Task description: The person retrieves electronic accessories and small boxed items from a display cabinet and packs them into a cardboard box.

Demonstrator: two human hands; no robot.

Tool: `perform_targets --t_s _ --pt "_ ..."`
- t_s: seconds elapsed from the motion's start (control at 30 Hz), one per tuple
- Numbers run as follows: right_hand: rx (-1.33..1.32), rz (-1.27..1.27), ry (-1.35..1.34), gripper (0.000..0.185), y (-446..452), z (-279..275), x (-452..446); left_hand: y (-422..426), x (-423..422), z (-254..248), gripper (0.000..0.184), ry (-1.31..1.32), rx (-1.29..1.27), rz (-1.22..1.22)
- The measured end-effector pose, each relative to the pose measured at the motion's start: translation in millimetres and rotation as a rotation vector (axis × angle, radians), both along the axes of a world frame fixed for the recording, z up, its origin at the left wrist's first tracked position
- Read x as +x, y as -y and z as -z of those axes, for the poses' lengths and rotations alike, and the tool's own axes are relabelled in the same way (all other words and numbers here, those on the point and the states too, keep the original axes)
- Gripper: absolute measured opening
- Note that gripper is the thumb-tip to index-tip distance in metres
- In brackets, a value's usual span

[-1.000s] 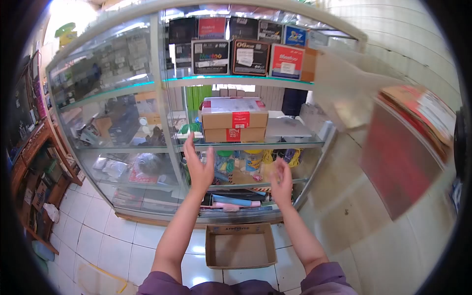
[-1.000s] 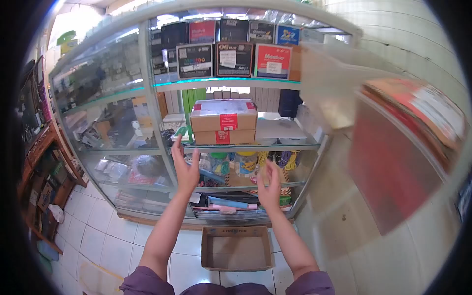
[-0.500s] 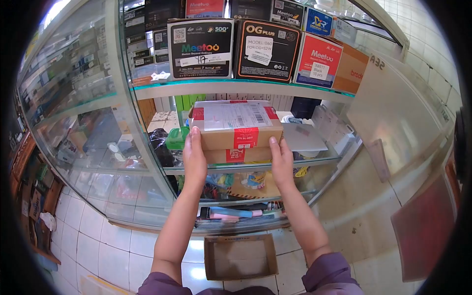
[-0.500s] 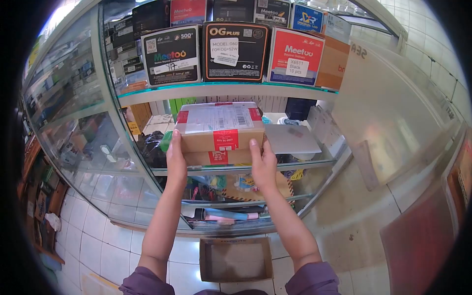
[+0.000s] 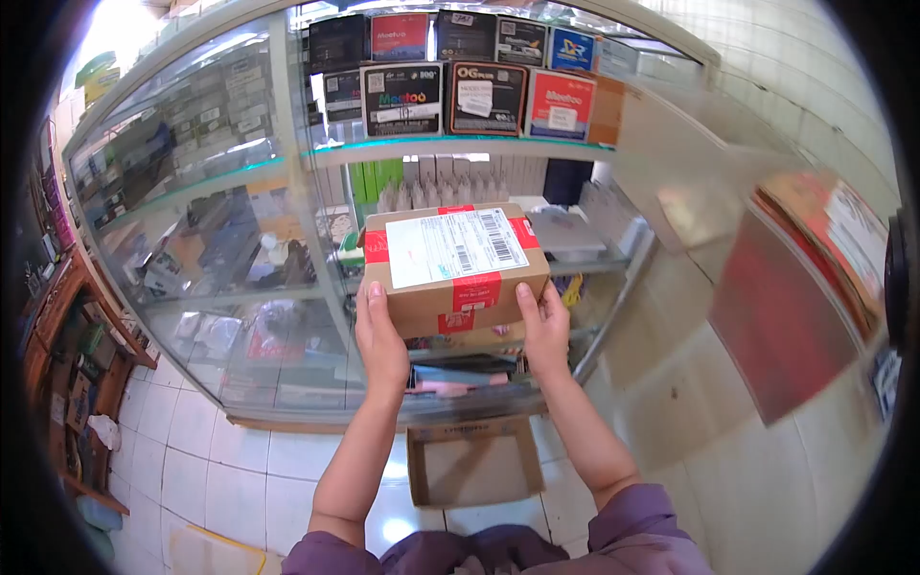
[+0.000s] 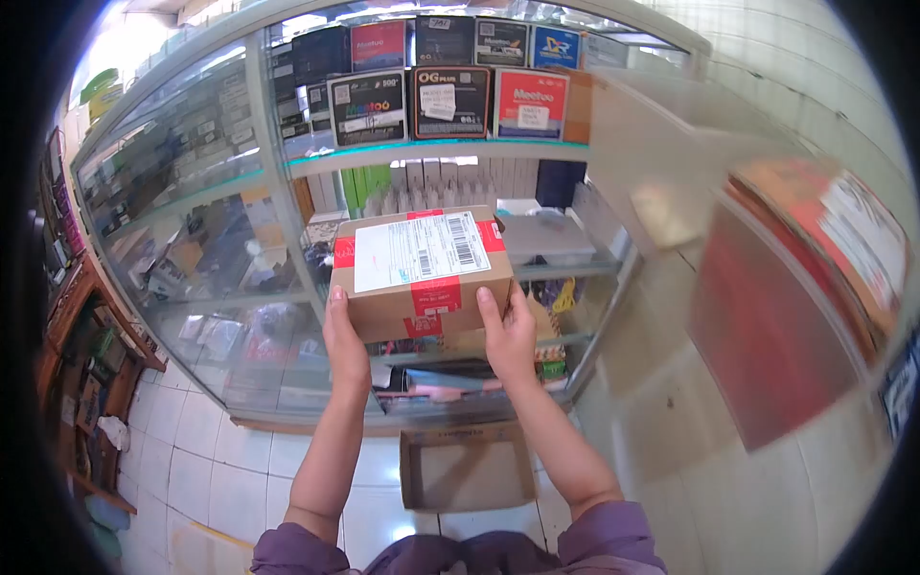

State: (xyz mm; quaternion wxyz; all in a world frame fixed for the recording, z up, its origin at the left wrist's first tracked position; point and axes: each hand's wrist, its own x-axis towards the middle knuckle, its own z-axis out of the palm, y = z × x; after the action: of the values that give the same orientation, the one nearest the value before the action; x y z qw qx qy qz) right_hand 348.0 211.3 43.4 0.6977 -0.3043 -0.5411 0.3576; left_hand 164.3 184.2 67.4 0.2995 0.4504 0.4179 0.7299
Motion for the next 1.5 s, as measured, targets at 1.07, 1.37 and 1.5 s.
perform_targets --t_s 1.07,1.37,1.5 --pt "-0.896 0.181 -0.044 0.041 132.9 357.0 55.3 119.3 29.5 373.7 0.052 -0.073 -0.750 -0.026" --pt "-1.111 0.118 0.130 0.036 91.6 441.1 52.5 82.6 18.2 458.0 0.057 -0.013 -0.934 -0.022" --pt "-1.111 0.090 0.064 0.036 74.9 463.6 40.8 69.0 12.9 489.1 0.055 0.138 -0.921 -0.033"
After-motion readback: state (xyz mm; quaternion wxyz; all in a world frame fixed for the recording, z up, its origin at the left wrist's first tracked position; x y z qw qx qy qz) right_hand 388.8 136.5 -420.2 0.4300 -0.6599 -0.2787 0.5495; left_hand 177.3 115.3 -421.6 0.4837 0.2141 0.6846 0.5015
